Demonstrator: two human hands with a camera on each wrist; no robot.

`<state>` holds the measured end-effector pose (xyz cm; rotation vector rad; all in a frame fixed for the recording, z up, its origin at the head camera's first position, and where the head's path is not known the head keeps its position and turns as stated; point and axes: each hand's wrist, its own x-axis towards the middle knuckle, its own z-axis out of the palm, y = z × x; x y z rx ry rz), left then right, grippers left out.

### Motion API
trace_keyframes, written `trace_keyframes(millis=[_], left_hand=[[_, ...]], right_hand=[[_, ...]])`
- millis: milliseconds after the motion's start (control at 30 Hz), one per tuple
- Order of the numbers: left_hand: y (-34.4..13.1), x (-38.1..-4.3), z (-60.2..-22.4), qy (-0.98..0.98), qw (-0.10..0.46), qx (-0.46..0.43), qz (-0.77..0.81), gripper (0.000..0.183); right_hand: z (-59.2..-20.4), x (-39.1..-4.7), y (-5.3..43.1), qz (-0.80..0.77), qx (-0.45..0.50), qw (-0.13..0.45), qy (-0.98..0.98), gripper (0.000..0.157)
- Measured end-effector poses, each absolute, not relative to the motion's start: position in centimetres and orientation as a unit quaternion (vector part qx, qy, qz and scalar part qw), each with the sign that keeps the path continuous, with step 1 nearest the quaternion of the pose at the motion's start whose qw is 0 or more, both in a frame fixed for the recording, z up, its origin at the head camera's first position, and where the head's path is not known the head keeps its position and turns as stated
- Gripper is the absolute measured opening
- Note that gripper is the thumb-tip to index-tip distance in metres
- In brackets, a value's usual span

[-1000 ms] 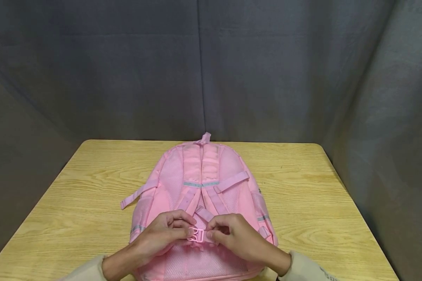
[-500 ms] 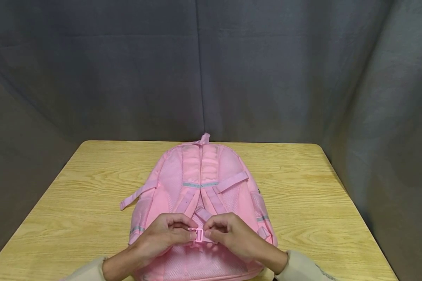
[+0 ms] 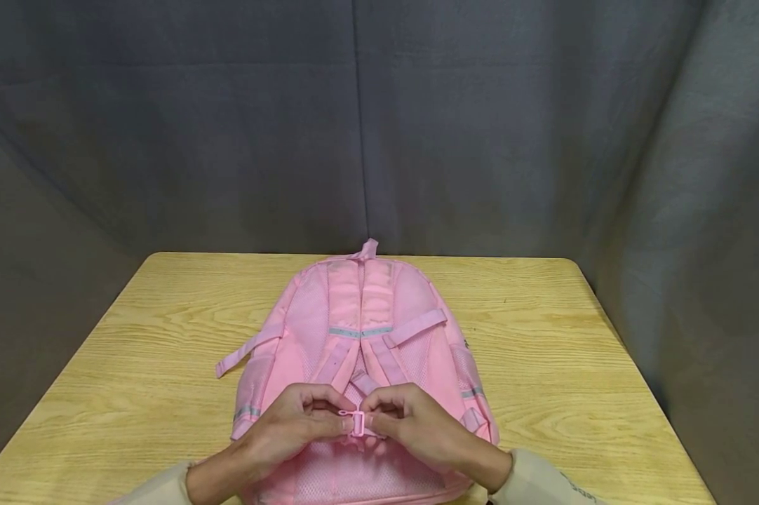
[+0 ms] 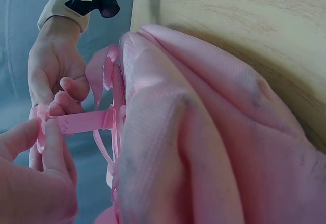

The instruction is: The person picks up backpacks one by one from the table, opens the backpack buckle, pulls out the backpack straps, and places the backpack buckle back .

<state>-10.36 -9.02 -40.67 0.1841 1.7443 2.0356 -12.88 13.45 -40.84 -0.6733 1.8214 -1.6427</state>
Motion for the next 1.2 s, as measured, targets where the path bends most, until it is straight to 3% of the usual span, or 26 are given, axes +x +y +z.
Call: trace_keyframes(millis=[500, 1200], left_hand=[[-9.1, -10.3, -40.6, 0.632, 0.229, 0.064, 0.738, 0.026], [-8.8, -10.1, -40.7, 0.639, 0.230, 0.067, 0.731, 0.026]], right_hand=[[-40.8, -13.3, 14.7, -0.611, -0.217, 0.311, 0.694, 0.017], [-41.0, -13.1, 14.1, -0.649, -0.236, 0.341, 0.638, 0.022]])
